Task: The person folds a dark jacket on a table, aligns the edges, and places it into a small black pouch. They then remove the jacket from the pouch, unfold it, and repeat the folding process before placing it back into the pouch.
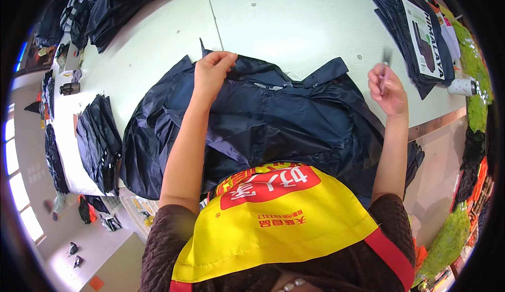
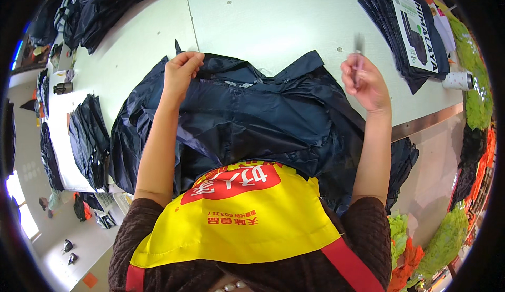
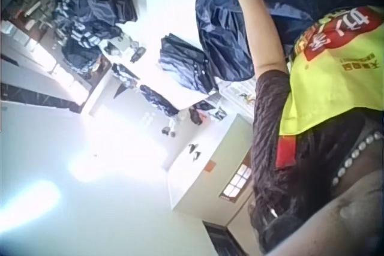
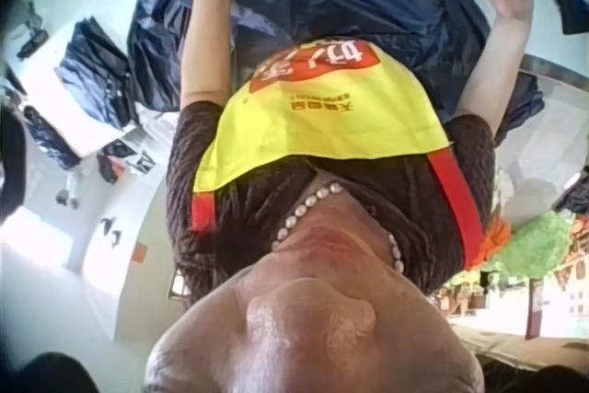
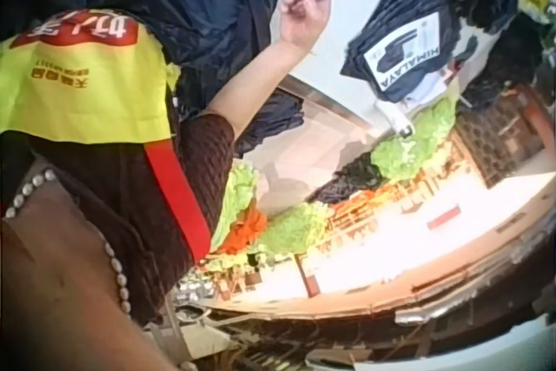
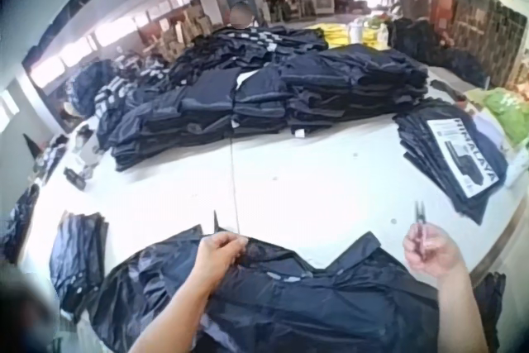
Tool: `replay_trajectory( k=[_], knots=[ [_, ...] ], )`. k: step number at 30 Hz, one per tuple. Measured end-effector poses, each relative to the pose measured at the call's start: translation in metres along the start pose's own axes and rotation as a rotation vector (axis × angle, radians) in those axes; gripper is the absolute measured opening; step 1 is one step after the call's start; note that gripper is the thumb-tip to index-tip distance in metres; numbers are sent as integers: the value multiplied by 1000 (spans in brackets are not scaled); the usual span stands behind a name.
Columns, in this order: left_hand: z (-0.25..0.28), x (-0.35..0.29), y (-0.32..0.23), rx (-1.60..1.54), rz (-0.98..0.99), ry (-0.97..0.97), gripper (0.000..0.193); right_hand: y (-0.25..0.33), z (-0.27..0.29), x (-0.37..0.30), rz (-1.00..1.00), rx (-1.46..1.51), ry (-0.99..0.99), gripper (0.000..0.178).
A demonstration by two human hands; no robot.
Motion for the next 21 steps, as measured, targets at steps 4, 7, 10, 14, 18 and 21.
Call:
replay_trajectory(
  k=[4,7,10,14,18,21],
  knots=[
    [-6,1,-7,487,-173,-15,27,-21,-40,34,-180,-211,-29,25],
    [-41,9,-19,861,-82,-24,43,-43,-70,57,-229,-312,-33,22],
    [-67,28,-4,1100,-74,51,48,-63,-89,67,-286,-275,-25,18],
    [-60,33,22,779,-84,149,38,-81,-93,68,-315,-175,37,18],
    [-44,32,34,394,-185,122,27,-91,-84,63,-309,-112,-36,19],
    [-30,36,29,-115,-71,100,23,-94,-82,63,-309,-162,-70,21]
  ],
)
Point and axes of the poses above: each hand's wrist, its own x-axis towards the middle knuckle, its own z-axis out of the back of the hand, y = z × x, the point moved 2 cm from there along x, towards the middle knuckle, and after that the axes turned 1 degree about z, right-handed, at the moved point
